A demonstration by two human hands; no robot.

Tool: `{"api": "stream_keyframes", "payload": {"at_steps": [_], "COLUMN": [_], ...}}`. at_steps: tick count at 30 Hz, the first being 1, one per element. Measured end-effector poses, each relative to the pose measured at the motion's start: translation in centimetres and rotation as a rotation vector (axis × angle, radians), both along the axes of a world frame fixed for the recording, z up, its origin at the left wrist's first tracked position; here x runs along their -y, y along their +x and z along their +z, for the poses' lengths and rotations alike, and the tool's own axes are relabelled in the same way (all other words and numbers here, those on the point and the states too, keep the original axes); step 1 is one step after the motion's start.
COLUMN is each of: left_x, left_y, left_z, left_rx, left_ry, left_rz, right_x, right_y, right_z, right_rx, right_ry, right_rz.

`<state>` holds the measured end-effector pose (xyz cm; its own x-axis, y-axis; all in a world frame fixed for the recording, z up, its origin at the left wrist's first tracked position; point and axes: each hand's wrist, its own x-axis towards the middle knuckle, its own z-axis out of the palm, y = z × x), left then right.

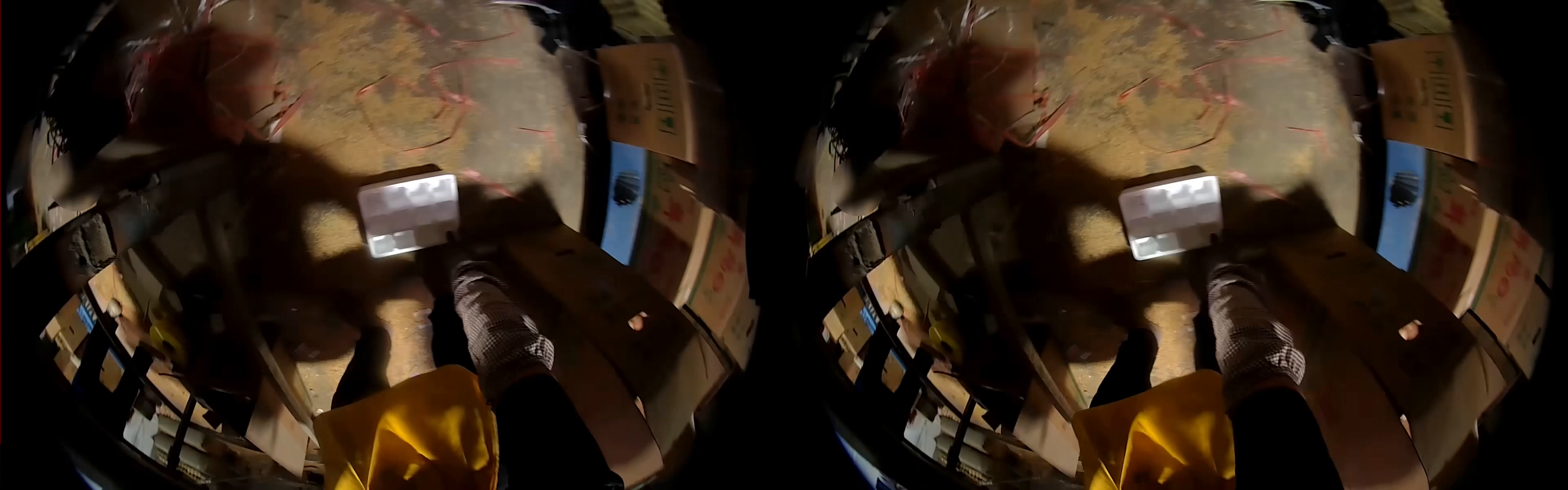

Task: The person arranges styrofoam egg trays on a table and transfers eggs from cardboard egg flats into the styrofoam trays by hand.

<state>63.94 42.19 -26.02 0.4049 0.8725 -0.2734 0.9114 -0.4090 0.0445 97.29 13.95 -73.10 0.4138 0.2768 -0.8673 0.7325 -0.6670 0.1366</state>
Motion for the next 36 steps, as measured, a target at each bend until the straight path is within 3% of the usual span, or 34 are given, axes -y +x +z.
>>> {"api": "stream_keyframes", "payload": {"at_steps": [3, 7, 10, 11, 12, 13, 15, 17, 18, 19, 20, 22, 23, 25, 26, 28, 31, 33, 36], "left_x": [1.3, 2.8, 3.4, 3.2, 3.2, 3.1, 3.4, 1.5, -2.6, -7.3, -12.3, -17.6, -19.4, -17.6, -15.2, -9.4, -1.8, -0.2, -2.9], "left_y": [-0.2, -2.2, -3.8, -4.2, -3.5, -2.9, -2.1, -2.9, -4.0, -5.4, -7.3, -8.4, -9.3, -11.8, -12.3, -12.7, -12.9, -12.5, -11.5], "left_z": [1.0, 5.3, 8.2, 8.1, 8.2, 9.5, 11.2, 16.0, 18.4, 20.4, 21.5, 21.3, 19.9, 15.1, 16.0, 17.2, 15.6, 14.8, 20.5], "left_rx": [0.03, 0.137, 0.21, 0.038, 0.082, -0.049, -0.155, 0.126, 0.187, 0.12, 0.264, 0.271, 0.162, 0.146, 0.195, 0.255, 0.36, 0.42, 0.112], "left_ry": [-0.013, -0.03, -0.031, -0.008, 0.041, -0.11, -0.194, 0.125, 0.377, 0.391, 0.457, 0.213, 0.015, 0.247, 0.197, 0.205, 0.18, 0.164, 0.056], "left_rz": [0.023, 0.097, 0.105, -0.014, -0.067, 0.026, 0.05, -0.056, -0.051, 0.134, 0.328, 0.52, 0.582, 0.465, 0.41, 0.274, 0.074, 0.116, 0.153], "right_x": [1.2, 5.4, 4.3, 1.6, -0.2, -1.8, -1.2, 0.0, -1.7, -3.4, -6.2, -11.8, -15.4, -22.2, -25.5, -30.2, -34.8, -35.3, -37.0], "right_y": [-1.2, -4.2, -5.0, -5.3, -4.8, -4.2, -5.0, -5.6, -7.0, -8.9, -10.2, -9.7, -9.3, -8.8, -9.0, -8.9, -9.7, -10.5, -11.0], "right_z": [-1.2, 5.8, 21.0, 28.6, 34.9, 42.0, 52.4, 59.3, 63.6, 67.1, 69.7, 74.4, 75.0, 74.2, 73.6, 71.6, 66.8, 65.7, 65.1], "right_rx": [0.047, 0.103, 0.03, 0.146, 0.119, 0.018, 0.022, 0.105, 0.054, -0.004, 0.019, 0.003, 0.016, 0.023, -0.001, -0.069, -0.14, -0.306, -0.553], "right_ry": [0.102, 0.482, 0.896, 1.211, 1.221, 1.194, 1.214, 1.257, 1.236, 1.199, 1.268, 1.279, 1.365, 1.492, 1.615, 1.517, 1.576, 1.456, 1.292], "right_rz": [-0.045, -0.102, -0.16, -0.148, -0.05, 0.044, 0.037, 0.218, 0.093, -0.039, 0.109, 0.217, 0.283, 0.466, 0.5, 0.586, 0.723, 0.8, 0.867]}}
